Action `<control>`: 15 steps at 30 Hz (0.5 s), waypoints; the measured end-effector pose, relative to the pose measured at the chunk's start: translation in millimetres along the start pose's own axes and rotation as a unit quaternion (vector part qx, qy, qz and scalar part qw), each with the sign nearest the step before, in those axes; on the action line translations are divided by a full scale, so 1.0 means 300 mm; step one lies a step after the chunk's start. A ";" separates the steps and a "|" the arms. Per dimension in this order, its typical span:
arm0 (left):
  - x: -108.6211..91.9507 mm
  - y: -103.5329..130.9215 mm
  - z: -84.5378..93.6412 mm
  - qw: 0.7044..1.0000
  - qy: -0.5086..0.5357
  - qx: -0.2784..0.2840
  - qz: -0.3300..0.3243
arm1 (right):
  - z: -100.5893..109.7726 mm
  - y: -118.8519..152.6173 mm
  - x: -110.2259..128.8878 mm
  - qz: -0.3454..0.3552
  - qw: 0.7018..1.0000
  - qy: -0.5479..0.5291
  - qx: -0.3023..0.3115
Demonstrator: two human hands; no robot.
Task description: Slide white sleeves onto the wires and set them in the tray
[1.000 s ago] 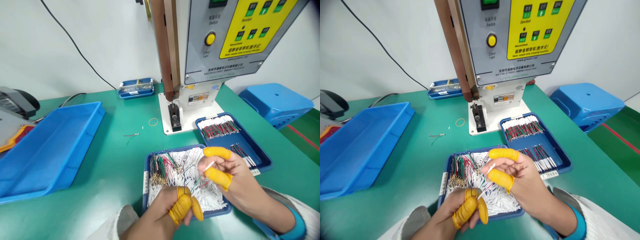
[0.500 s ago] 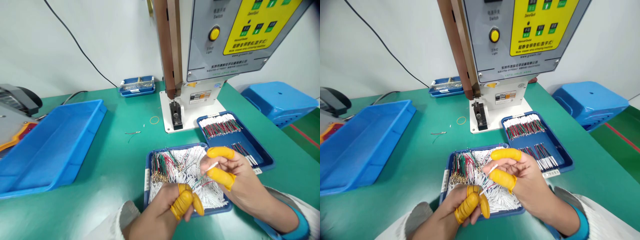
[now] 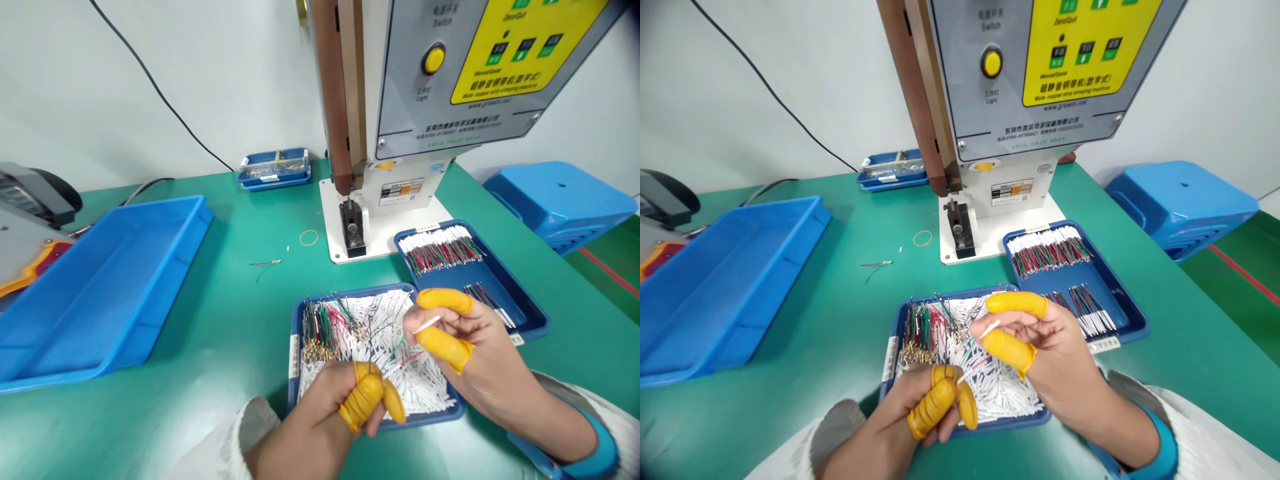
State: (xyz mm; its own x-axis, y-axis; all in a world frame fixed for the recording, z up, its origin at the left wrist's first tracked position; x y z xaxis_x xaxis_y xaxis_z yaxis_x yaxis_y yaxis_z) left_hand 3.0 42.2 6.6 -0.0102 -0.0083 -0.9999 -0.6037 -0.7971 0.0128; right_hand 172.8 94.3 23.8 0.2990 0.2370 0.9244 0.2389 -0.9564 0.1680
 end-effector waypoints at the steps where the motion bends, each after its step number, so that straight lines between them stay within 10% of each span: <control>1: -0.001 0.000 0.001 1.000 -0.001 -0.002 -0.001 | 0.000 -0.002 0.000 -0.001 1.000 -0.002 -0.001; 15: -0.001 0.004 -0.003 1.000 -0.023 -0.004 0.015 | -0.005 -0.001 0.008 0.006 1.000 0.022 -0.006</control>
State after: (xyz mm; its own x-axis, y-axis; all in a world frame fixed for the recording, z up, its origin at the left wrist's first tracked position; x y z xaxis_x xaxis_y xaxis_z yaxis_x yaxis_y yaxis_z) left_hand 3.1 40.6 6.9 -0.0646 -0.0045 -0.9979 -0.5963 -0.8017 0.0422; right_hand 172.2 94.9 26.6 0.2610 0.2174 0.9405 0.2240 -0.9614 0.1601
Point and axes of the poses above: each hand's wrist, its own y-axis away from the middle knuckle, its own z-axis out of the back of the hand, x = y × z, the point moved 6 cm from there along -y, towards the middle knuckle, and after that the axes turned 11 degrees about -z, right-handed, at the moved point
